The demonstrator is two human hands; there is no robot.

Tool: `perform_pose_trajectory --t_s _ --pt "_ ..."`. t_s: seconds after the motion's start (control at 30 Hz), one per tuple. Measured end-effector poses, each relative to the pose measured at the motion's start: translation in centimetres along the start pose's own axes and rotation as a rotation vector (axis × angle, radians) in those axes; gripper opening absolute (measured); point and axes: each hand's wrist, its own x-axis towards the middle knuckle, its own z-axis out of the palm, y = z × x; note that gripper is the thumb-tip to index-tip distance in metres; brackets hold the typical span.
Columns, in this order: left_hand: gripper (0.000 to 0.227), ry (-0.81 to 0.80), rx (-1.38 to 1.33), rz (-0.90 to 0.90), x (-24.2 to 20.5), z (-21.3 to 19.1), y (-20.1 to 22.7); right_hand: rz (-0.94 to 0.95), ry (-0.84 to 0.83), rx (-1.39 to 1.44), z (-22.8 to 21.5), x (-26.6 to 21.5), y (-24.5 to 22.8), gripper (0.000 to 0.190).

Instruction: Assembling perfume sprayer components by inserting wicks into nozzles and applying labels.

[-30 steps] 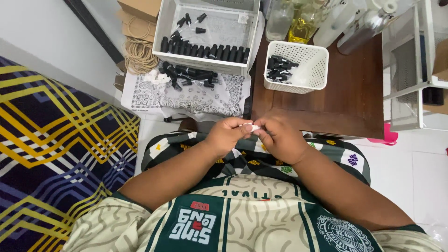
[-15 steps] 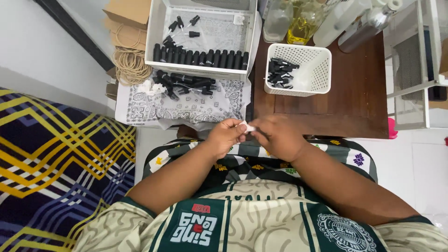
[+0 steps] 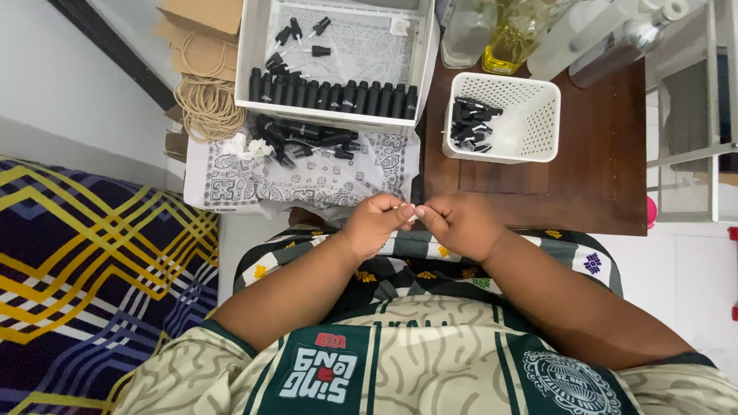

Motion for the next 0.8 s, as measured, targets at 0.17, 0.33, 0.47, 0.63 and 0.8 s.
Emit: perform_pose_trajectory --t_s 0.17,0.33,0.47,0.63,0.8 --pt "0.026 0.07 -0.02 -0.049 -0.1 -0.6 0.8 -0.191 0.053 -0.047 -2.0 1.1 -2.2 0.025" --pt "0.029 0.063 -0.05 -0.091 -0.7 -0.6 0.9 -0.339 0.017 -0.09 -0.7 1.1 -1.3 0.018" --pt "0.029 0.025 -0.018 -0.066 -1.0 -0.6 1.1 -0.09 -0.064 -0.234 0.5 0.6 -1.0 0.025" --pt "0.028 0.031 -0.005 -0.049 -0.8 -0.8 1.3 0.089 -0.152 -0.268 -0.5 0.5 -2.8 0.042" --pt "0.026 0.07 -0.062 -0.1 -0.7 -1.1 2.0 -0.191 -0.011 -0.102 -1.2 1.3 -3.7 0.024"
